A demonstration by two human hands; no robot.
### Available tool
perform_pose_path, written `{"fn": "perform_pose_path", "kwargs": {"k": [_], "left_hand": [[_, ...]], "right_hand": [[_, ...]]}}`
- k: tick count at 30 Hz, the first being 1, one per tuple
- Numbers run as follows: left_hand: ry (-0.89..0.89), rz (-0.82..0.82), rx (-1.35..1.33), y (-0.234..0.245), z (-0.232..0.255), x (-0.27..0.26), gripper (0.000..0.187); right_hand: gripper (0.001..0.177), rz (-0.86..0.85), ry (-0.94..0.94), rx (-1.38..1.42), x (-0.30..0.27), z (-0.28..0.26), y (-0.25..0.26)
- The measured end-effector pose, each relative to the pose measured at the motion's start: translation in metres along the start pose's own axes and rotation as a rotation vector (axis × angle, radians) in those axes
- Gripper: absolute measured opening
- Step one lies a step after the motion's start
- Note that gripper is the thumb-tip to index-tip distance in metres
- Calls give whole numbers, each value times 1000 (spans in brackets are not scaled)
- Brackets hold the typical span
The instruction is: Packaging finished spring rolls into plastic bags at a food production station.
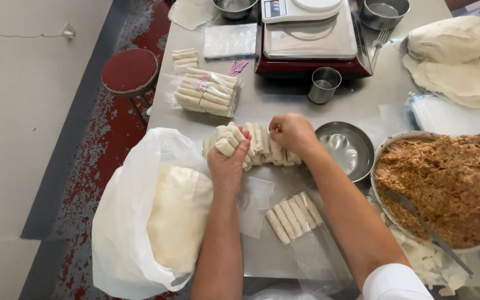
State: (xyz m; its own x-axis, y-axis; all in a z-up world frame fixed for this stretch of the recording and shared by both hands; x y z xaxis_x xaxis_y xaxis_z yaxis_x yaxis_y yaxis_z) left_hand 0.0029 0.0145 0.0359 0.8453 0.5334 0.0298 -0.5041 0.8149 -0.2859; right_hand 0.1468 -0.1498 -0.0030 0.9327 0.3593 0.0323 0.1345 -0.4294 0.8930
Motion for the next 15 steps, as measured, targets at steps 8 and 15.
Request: {"fn": "perform_pose_path", "kwargs": {"k": [8,15], "left_hand": [[11,-269,374,-12,-20,-5,17],[164,-214,-26,-25,-10,-12,17]], "right_hand": [[44,52,-33,997,-54,-28,59],[43,83,75,1134,-90,-31,48]]}}
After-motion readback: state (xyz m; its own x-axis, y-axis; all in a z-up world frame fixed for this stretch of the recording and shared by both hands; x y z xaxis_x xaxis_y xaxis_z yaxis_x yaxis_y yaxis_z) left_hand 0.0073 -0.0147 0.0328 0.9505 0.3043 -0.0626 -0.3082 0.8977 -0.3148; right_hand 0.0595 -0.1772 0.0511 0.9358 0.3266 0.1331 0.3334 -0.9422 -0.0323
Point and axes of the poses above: each hand's wrist, its own x-axis towards the middle knuckle, its own y-axis out of the back of the hand, z = x × y, the point moved 2 cm from there along x, towards the middle knuckle, and after that the axes turned 6 degrees about x, right-handed, at the moved point
